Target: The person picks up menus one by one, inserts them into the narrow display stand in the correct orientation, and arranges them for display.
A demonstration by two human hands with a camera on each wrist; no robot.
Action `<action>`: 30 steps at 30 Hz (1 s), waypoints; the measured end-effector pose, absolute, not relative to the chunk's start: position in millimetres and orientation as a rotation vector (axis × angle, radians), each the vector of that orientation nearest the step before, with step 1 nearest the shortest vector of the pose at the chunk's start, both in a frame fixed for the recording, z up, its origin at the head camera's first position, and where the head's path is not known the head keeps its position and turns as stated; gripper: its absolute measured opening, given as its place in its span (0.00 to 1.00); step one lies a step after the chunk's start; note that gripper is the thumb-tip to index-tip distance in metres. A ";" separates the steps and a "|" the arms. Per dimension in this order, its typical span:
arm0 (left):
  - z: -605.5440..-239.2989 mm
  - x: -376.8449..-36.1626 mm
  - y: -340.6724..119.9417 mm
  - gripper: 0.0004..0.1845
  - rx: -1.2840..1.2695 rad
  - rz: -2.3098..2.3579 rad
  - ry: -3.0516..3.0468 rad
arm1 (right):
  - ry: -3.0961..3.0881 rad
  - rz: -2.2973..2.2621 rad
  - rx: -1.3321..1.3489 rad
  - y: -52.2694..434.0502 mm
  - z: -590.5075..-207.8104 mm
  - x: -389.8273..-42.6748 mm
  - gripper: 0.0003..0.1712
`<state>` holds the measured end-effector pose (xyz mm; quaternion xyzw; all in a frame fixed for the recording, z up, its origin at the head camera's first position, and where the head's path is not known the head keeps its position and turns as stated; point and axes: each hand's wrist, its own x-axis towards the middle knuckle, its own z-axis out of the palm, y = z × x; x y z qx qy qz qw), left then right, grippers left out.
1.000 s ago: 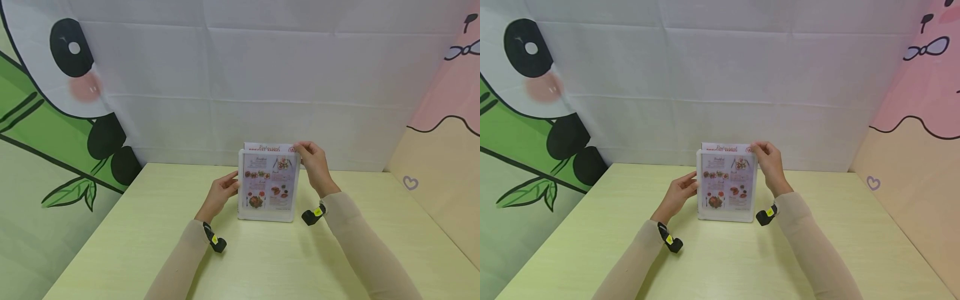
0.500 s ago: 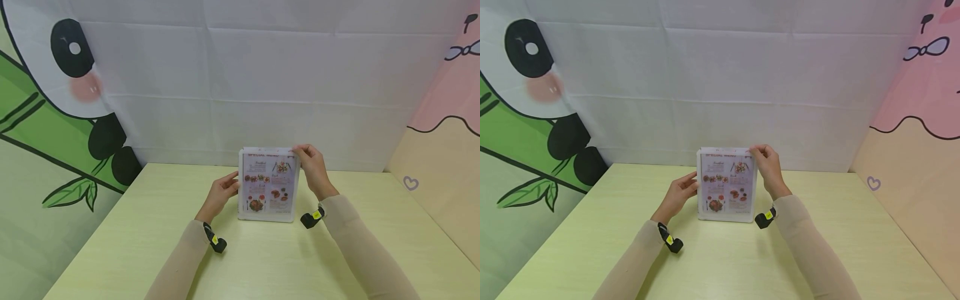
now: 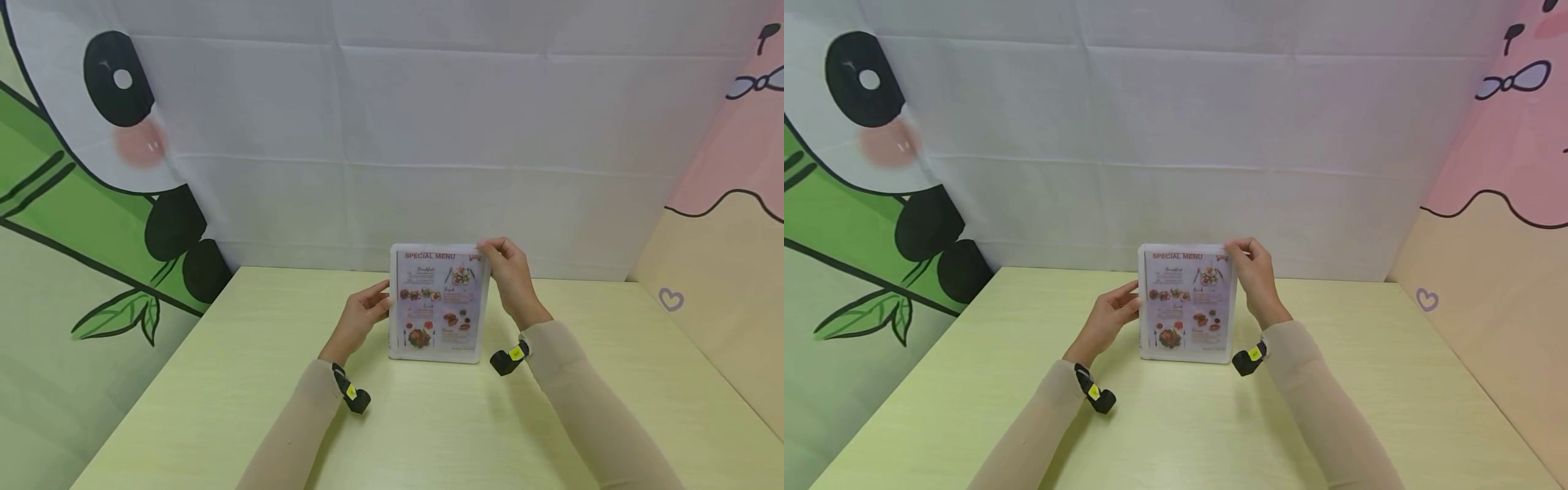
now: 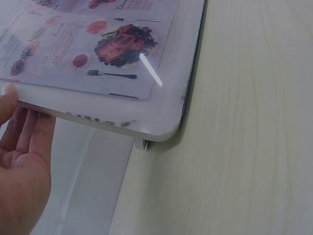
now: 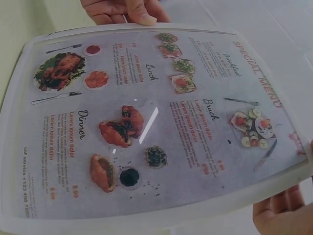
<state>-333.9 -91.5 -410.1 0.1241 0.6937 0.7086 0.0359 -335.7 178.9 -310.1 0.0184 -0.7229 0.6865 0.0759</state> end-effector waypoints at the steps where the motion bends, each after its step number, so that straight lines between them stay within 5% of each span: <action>1: -410.0 -333.8 -91.5 0.27 0.383 2.175 2.132 | -2.165 2.062 0.056 179.0 -310.2 -335.5 0.09; 30: -407.3 -330.7 -91.4 0.27 0.386 2.128 2.184 | -2.133 2.168 0.121 184.0 -313.8 -332.4 0.20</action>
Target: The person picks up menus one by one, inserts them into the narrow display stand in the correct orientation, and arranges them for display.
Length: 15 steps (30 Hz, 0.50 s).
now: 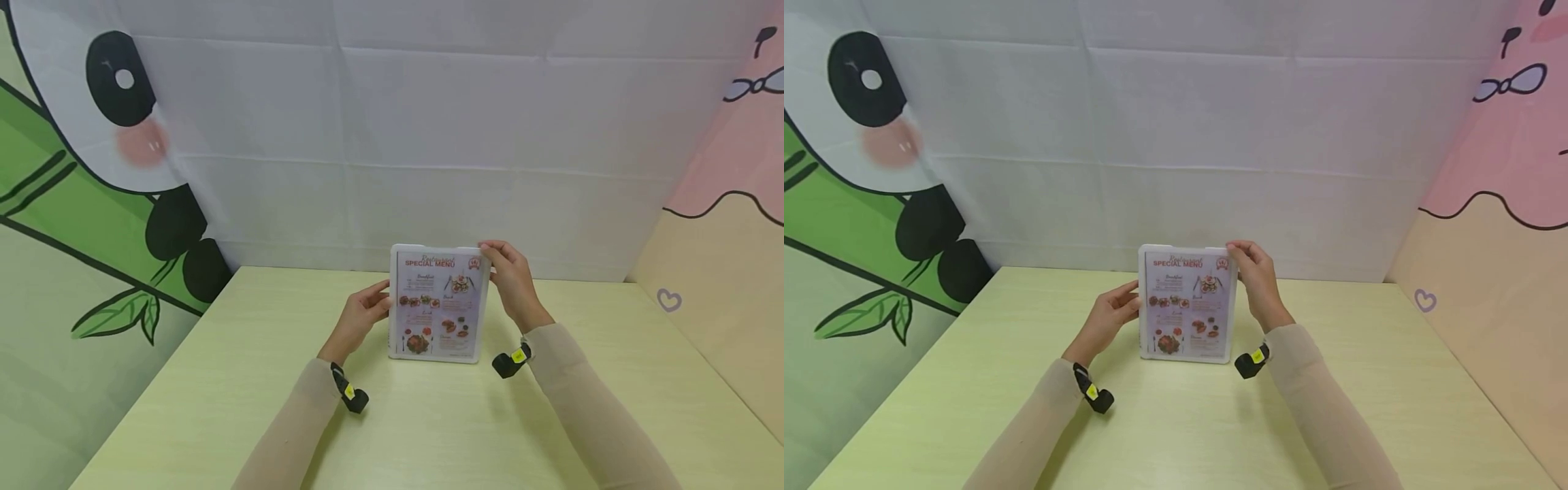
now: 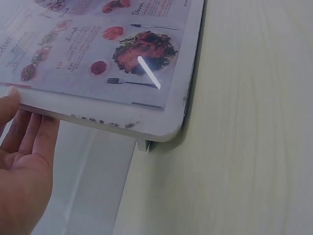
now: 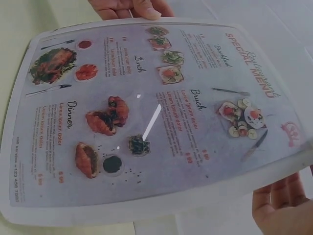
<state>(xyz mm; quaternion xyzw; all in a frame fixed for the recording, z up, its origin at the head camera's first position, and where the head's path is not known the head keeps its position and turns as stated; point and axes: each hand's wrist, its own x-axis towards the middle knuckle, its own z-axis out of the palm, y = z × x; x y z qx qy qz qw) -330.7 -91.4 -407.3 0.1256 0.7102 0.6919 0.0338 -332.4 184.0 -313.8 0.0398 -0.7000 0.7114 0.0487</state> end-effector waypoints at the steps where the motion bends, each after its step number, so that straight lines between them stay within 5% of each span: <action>1: -407.4 -331.1 -91.3 0.26 0.383 2.126 2.182 | -2.149 2.148 0.112 184.5 -313.7 -332.1 0.22; 15: -405.6 -327.0 -97.5 0.25 0.497 1.768 2.516 | -2.393 1.707 0.251 203.0 -328.1 -331.5 0.33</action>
